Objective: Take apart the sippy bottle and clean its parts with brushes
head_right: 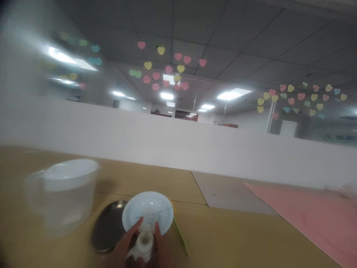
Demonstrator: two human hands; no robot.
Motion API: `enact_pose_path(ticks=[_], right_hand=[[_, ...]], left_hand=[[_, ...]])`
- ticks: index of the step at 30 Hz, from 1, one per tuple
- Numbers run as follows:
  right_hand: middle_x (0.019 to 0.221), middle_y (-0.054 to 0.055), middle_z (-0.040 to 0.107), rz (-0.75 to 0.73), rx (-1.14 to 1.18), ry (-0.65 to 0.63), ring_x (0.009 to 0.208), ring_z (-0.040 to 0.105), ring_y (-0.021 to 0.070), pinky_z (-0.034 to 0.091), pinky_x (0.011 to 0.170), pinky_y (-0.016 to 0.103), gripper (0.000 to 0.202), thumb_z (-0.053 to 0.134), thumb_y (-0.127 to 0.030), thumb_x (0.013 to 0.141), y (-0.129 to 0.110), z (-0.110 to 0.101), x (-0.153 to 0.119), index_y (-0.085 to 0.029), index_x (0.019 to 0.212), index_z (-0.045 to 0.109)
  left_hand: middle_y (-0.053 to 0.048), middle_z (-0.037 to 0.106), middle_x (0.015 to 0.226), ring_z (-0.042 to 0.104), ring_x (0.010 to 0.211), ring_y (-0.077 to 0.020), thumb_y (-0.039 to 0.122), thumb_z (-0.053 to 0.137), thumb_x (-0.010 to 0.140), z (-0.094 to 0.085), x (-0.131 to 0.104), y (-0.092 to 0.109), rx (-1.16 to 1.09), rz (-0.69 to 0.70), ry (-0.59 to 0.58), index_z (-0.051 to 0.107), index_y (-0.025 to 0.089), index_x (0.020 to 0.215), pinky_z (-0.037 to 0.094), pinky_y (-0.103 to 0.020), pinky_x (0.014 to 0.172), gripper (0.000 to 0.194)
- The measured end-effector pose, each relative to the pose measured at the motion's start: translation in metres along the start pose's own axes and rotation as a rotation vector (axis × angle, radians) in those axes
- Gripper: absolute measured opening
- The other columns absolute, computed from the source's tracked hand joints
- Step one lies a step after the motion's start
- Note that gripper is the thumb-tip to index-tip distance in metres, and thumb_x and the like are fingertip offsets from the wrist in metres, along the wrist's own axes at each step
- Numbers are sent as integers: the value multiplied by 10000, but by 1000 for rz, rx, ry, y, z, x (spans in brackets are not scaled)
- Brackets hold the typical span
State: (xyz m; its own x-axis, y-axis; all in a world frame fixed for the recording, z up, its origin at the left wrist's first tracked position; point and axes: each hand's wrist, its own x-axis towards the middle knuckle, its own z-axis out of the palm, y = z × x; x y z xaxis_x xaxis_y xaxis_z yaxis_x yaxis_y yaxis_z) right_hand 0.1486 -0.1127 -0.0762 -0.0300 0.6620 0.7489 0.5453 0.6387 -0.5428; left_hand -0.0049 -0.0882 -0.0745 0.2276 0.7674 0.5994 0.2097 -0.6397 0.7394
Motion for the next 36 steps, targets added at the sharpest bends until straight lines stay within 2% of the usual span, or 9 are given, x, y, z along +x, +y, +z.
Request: enact_pose_path(ticks=[5,12,15,21,26,31,36], right_hand=[[1131,73,642,5,-7,12,959,647,266,529,826,317,717,517,-467,827,0,0,2,-259,1449,227],[1104,68,642,-3,50,32,932,648,245,527,812,315,702,417,-546,863,8,9,0,-261,1458,176],[1119,76,632,19,37,59,968,634,237,507,849,297,694,433,-540,860,3,7,0,-238,1447,220],[1136,69,621,66,90,-95,987,618,199,491,873,291,688,549,-404,839,-16,-15,9,-221,1431,251],[1177,68,593,125,106,-163,999,610,191,500,853,286,668,601,-322,814,-20,-23,15,-238,1408,308],[1253,74,554,103,108,-190,1126,543,220,461,929,322,553,597,-314,813,-21,-22,17,-236,1331,421],[1197,62,580,98,148,-199,1081,561,205,463,908,304,439,587,-305,815,-28,-23,19,-244,1237,484]], left_hand=[[-85,588,1170,567,1071,-267,282,544,758,-2,3,5,20,18,-5,337,242,1398,427,-395,967,674],[-77,606,1108,597,997,-254,338,538,759,-2,7,6,40,17,-2,336,232,1396,469,-373,912,677],[-61,597,1144,573,1036,-267,282,599,693,-4,7,8,84,51,-30,300,264,1407,450,-385,933,774],[-61,564,1139,560,1008,-261,227,652,578,-11,8,12,122,15,-135,159,261,1442,453,-403,899,995],[-51,557,1084,573,953,-237,241,643,598,-12,8,14,123,14,-106,72,239,1448,450,-402,884,1024],[-62,559,1110,571,988,-243,229,647,596,-10,6,13,120,34,-83,177,235,1404,445,-420,907,935],[-94,553,1203,531,1102,-276,214,640,596,-11,4,10,175,72,-66,390,216,1274,427,-431,951,723]])
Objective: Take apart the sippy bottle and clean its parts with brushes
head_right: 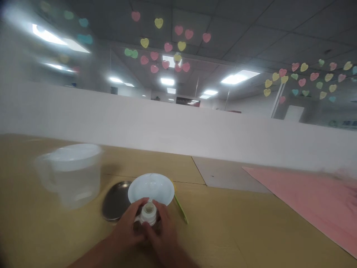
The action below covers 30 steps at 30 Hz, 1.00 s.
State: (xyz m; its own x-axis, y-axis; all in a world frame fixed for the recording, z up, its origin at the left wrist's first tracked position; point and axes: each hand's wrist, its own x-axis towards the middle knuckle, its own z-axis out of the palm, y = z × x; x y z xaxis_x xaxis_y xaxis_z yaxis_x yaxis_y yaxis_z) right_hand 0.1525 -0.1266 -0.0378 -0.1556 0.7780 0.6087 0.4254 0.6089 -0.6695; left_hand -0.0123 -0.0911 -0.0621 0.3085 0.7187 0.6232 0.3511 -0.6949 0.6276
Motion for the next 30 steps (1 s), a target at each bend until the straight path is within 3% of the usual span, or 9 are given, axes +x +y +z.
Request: enact_pose_path(ticks=[4,9,19,26,28,30], right_hand=[[1126,64,591,25,79,7,1034,564,208,456,896,323,409,603,-338,790,-3,0,2,-226,1169,497],[1022,56,602,118,144,53,958,574,208,466,848,334,341,628,-372,771,1,0,2,-211,1051,515],[1020,51,597,33,118,25,949,577,192,476,835,307,317,572,-390,829,6,-6,1,-225,1090,501],[1151,73,578,-51,89,2,1079,539,226,446,932,378,323,546,-364,844,13,-12,1,-249,1145,564],[1171,74,583,-57,100,62,1096,533,234,439,940,389,327,544,-366,833,18,-17,6,-246,1134,592],[1153,77,602,8,94,234,1054,554,231,446,918,384,326,540,-366,814,27,-24,14,-229,1100,617]], left_hand=[[-95,561,1210,540,1101,-272,204,647,598,0,1,1,-8,-18,-18,378,210,1296,431,-425,954,748],[-70,589,1198,573,1073,-239,218,676,619,-1,3,10,-127,-72,-90,240,242,1383,451,-374,932,880],[-41,583,1254,577,1099,-226,268,700,700,-2,3,14,-127,-72,-146,237,293,1394,448,-338,947,835],[-56,568,1278,569,1116,-224,284,660,754,-7,3,18,-160,3,-166,167,292,1421,443,-328,957,829],[-70,567,1274,568,1116,-237,283,655,754,-6,2,17,-144,16,-154,169,280,1422,447,-340,954,826],[-91,564,1267,563,1120,-250,294,659,752,-5,0,17,-118,8,-136,175,261,1422,448,-356,952,827]])
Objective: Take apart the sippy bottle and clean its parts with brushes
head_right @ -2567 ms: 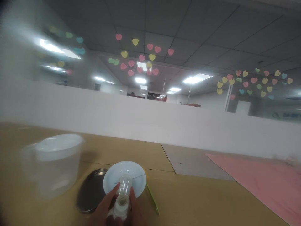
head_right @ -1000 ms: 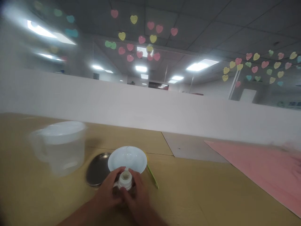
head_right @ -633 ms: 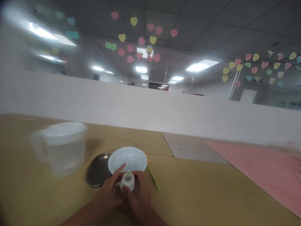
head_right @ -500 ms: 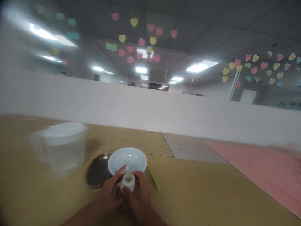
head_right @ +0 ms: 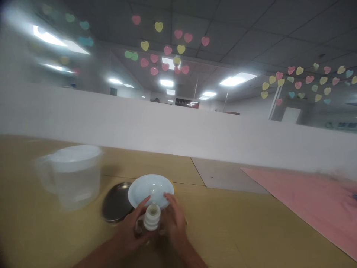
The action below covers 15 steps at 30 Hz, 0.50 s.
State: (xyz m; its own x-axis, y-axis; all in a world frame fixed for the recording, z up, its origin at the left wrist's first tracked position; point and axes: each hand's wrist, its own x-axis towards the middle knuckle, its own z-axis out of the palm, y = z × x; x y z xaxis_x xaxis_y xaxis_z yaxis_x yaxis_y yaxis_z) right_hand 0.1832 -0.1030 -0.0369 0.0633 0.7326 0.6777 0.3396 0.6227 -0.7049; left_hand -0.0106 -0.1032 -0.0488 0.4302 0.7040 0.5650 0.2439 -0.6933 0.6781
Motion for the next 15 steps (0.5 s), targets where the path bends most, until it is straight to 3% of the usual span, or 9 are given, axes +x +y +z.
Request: enact_pose_path(ticks=[3,5,6,8,11,15], right_hand=[[1025,93,644,145,-96,358,880,587,211,475,818,371,347,474,-324,796,16,-14,24,-168,1070,618],[1013,93,642,115,-193,352,858,580,198,477,798,351,362,455,-279,780,26,-22,48,-147,1085,599],[1007,95,641,90,-269,301,863,580,194,476,802,344,362,428,-262,792,30,-23,63,-136,1090,591],[1047,103,625,84,-554,75,928,573,183,464,837,325,383,342,-194,825,38,-20,96,-113,1127,563],[1083,100,620,106,-682,-91,996,559,176,430,897,319,374,355,-111,832,59,-1,146,-128,1138,569],[1086,72,612,165,-806,-369,989,576,182,446,891,391,205,511,-214,887,103,33,190,-141,1059,595]], left_hand=[[-108,560,1257,554,1127,-254,314,668,750,2,-2,0,27,-8,19,171,246,1425,442,-369,961,842],[-105,567,1242,559,1118,-251,312,668,746,4,-3,1,31,8,35,178,245,1423,439,-369,967,839],[-104,568,1237,560,1116,-250,309,664,746,4,-3,1,30,16,40,189,245,1420,439,-369,969,826],[-105,563,1241,556,1121,-251,309,658,751,5,-4,0,29,19,44,214,248,1411,438,-374,974,798],[-109,531,1283,530,1154,-261,319,651,760,7,-4,-7,56,30,37,238,258,1406,427,-400,990,769],[-103,527,1299,529,1156,-271,327,660,744,12,-3,-32,92,146,33,250,267,1415,443,-390,980,789]])
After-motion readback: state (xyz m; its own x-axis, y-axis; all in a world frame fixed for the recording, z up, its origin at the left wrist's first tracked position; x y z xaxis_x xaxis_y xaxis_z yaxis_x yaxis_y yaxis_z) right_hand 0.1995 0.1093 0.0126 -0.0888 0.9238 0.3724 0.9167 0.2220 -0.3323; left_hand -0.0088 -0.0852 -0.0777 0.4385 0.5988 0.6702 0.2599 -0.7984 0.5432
